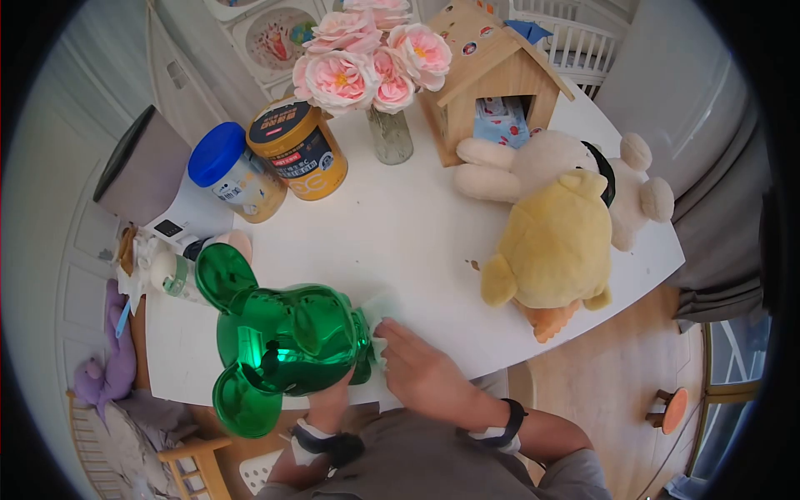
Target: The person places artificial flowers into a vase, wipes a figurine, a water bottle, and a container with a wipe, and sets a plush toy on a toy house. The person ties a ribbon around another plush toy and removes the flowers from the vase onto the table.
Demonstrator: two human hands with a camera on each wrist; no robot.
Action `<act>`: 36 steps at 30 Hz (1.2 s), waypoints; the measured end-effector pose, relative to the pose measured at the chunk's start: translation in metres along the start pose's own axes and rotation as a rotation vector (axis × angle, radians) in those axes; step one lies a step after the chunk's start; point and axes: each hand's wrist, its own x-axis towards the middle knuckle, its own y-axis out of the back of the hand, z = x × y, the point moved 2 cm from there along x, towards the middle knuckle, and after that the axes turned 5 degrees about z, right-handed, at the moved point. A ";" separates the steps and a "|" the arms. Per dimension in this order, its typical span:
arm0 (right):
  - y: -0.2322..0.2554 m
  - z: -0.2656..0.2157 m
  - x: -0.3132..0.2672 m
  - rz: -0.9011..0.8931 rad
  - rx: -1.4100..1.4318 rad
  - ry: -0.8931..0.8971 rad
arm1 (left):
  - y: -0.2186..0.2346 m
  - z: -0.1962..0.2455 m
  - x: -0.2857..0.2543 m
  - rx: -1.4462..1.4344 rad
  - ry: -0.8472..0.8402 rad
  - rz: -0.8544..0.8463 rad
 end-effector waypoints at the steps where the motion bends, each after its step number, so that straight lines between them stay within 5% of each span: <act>1: 0.003 0.000 -0.002 0.054 0.153 -0.100 | -0.007 0.018 0.006 -0.119 0.134 0.115; 6: 0.021 0.006 -0.009 0.212 0.476 -0.285 | -0.018 0.038 0.016 -0.036 0.111 0.070; 8: 0.020 0.010 -0.017 0.141 0.961 -0.785 | -0.021 0.046 0.019 -0.181 -0.003 0.126; 12: 0.005 -0.003 -0.016 0.271 1.203 -1.034 | -0.028 0.059 0.018 -0.224 0.035 0.187; 14: 0.003 -0.017 -0.006 0.285 1.180 -0.947 | -0.027 0.072 0.015 -0.218 0.025 0.044; 15: 0.002 -0.022 -0.001 0.301 1.147 -0.863 | -0.026 0.081 0.010 -0.388 0.408 0.045; 16: 0.001 -0.021 0.006 0.306 1.150 -0.867 | -0.021 0.071 0.001 -0.383 0.410 0.040; 18: 0.004 -0.013 0.027 0.344 1.155 -0.539 | -0.010 0.052 -0.017 -0.066 0.234 -0.195; 19: -0.004 -0.007 0.028 0.307 1.162 -0.545 | -0.009 0.053 -0.019 -0.163 0.086 -0.042; 22: -0.004 -0.004 0.038 0.272 1.017 -0.477 | 0.006 0.032 -0.026 -0.015 0.058 -0.066; 23: -0.005 -0.004 0.038 0.271 1.018 -0.477 | 0.010 0.042 -0.019 0.378 -0.278 -0.115; 24: -0.005 -0.006 0.037 0.312 0.910 -0.426 | 0.011 0.043 -0.017 0.378 -0.275 -0.114; 26: -0.007 -0.007 0.032 0.350 0.801 -0.378 | 0.008 0.044 -0.008 -0.037 0.178 -0.163; 34: -0.016 -0.020 -0.017 0.329 0.443 -0.136 | -0.006 0.060 -0.004 -0.083 0.051 0.008; 36: -0.013 -0.018 -0.024 0.313 0.432 -0.113 | -0.003 0.050 -0.006 -0.035 0.126 -0.009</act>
